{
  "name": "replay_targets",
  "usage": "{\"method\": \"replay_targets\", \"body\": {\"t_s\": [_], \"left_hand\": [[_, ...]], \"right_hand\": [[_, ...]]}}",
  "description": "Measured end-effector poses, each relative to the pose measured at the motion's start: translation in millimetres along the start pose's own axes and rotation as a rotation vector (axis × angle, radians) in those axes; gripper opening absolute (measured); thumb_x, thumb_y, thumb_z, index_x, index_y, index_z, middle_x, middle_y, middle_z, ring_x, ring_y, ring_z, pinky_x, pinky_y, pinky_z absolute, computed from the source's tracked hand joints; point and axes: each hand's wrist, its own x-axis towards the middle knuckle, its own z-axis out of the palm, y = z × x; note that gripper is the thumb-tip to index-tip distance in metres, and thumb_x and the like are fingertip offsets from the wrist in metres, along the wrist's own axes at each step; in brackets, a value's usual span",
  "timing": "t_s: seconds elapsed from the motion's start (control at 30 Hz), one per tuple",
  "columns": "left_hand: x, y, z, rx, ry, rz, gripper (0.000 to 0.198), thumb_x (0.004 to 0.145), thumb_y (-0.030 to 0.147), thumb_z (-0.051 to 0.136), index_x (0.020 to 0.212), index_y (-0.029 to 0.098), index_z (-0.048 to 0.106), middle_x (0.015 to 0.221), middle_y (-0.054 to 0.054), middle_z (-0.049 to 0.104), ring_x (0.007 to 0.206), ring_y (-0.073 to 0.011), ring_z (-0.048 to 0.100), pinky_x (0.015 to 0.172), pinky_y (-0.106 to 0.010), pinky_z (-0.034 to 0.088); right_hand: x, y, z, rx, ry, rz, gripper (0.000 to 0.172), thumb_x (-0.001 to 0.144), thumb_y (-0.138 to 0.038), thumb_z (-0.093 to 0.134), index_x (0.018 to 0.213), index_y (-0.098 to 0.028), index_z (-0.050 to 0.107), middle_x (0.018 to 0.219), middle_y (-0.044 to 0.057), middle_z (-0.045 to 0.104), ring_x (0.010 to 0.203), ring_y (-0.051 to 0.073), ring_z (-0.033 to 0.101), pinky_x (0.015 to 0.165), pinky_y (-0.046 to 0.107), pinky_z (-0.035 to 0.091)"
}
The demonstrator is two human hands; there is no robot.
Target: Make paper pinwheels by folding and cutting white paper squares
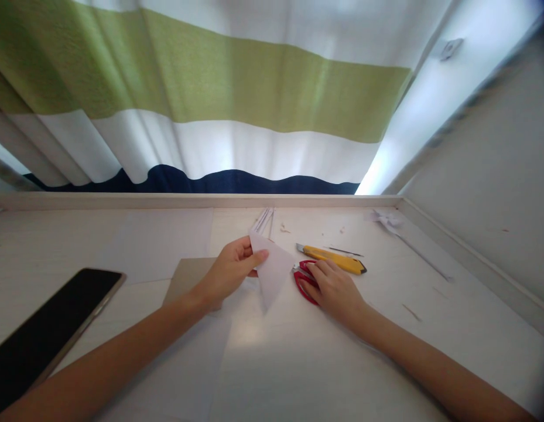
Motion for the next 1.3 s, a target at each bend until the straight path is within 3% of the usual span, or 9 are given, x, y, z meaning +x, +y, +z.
{"method": "replay_targets", "body": {"t_s": [0.3,0.43,0.53,0.6,0.7,0.9,1.07,1.17,1.3], "left_hand": [[-5,9,0.3,0.045,-0.003,0.042,0.024,0.074,0.027,0.058,0.095,0.015,0.057,0.089,-0.004,0.066,0.076,-0.0131,0.059,0.06,-0.02,0.046],[-10,16,0.3,0.065,-0.002,0.073,0.025,0.073,0.029,0.058,0.095,0.016,0.059,0.091,-0.004,0.065,0.08,-0.0152,0.059,0.059,-0.02,0.047],[-13,16,-0.2,0.086,-0.049,0.086,0.023,0.072,0.028,0.06,0.091,0.016,0.061,0.09,-0.004,0.065,0.079,-0.0163,0.059,0.06,-0.023,0.048],[-14,15,-0.3,0.083,-0.087,0.086,0.02,0.072,0.028,0.061,0.088,0.016,0.062,0.087,-0.003,0.064,0.077,-0.0159,0.06,0.06,-0.023,0.048],[-15,16,0.0,0.044,-0.132,0.102,0.019,0.071,0.027,0.062,0.087,0.017,0.062,0.083,-0.002,0.064,0.074,-0.0154,0.06,0.062,-0.024,0.048],[-13,18,0.8,-0.194,-0.183,0.031,0.034,0.077,0.045,0.051,0.099,0.019,0.055,0.095,-0.006,0.062,0.083,-0.0196,0.06,0.068,-0.031,0.05],[-17,16,5.9,-0.273,-0.295,-0.121,0.047,0.078,0.054,0.04,0.094,0.014,0.059,0.087,-0.009,0.063,0.076,-0.0172,0.06,0.07,-0.029,0.049],[-26,22,11.7,-0.116,-0.263,-0.123,0.032,0.075,0.043,0.053,0.089,0.016,0.061,0.082,-0.005,0.061,0.075,-0.0164,0.058,0.063,-0.027,0.05],[-33,28,16.6,0.006,-0.269,-0.091,0.02,0.075,0.035,0.056,0.081,0.017,0.061,0.066,0.001,0.058,0.057,-0.0101,0.054,0.053,-0.02,0.047]], "right_hand": [[0,-2,-3,0.101,0.027,0.034,0.026,0.081,-0.033,0.044,0.079,-0.012,0.06,0.075,0.013,0.059,0.074,0.027,0.055,0.064,0.039,0.044],[7,0,-23,0.277,0.058,0.048,0.028,0.085,-0.033,0.039,0.1,-0.013,0.052,0.082,0.011,0.061,0.075,0.021,0.057,0.065,0.034,0.046],[17,-8,-40,0.511,0.007,0.0,0.029,0.087,-0.033,0.038,0.112,-0.019,0.041,0.083,0.004,0.062,0.071,0.013,0.059,0.061,0.024,0.049],[23,-17,-48,0.964,-0.054,0.03,0.031,0.08,-0.032,0.052,0.107,-0.02,0.046,0.082,0.003,0.062,0.068,0.013,0.06,0.058,0.024,0.05],[31,-29,-52,1.202,-0.019,0.075,0.021,0.074,-0.027,0.059,0.094,-0.02,0.056,0.071,0.0,0.062,0.059,0.012,0.059,0.053,0.025,0.051],[32,-28,-59,1.193,0.276,0.109,0.011,0.074,-0.017,0.058,0.082,-0.022,0.064,0.073,0.0,0.063,0.062,0.013,0.06,0.055,0.025,0.051],[22,-21,-59,0.823,0.511,-0.142,0.032,0.071,-0.004,0.057,0.09,-0.027,0.068,0.084,0.002,0.063,0.073,0.015,0.059,0.058,0.026,0.048],[17,-21,-57,0.666,0.535,-0.255,0.038,0.073,-0.004,0.055,0.1,-0.03,0.064,0.09,0.004,0.062,0.077,0.017,0.06,0.062,0.028,0.049],[15,-21,-57,0.645,0.512,-0.263,0.036,0.075,-0.005,0.055,0.1,-0.029,0.063,0.092,0.004,0.061,0.079,0.017,0.06,0.064,0.029,0.05]]}}
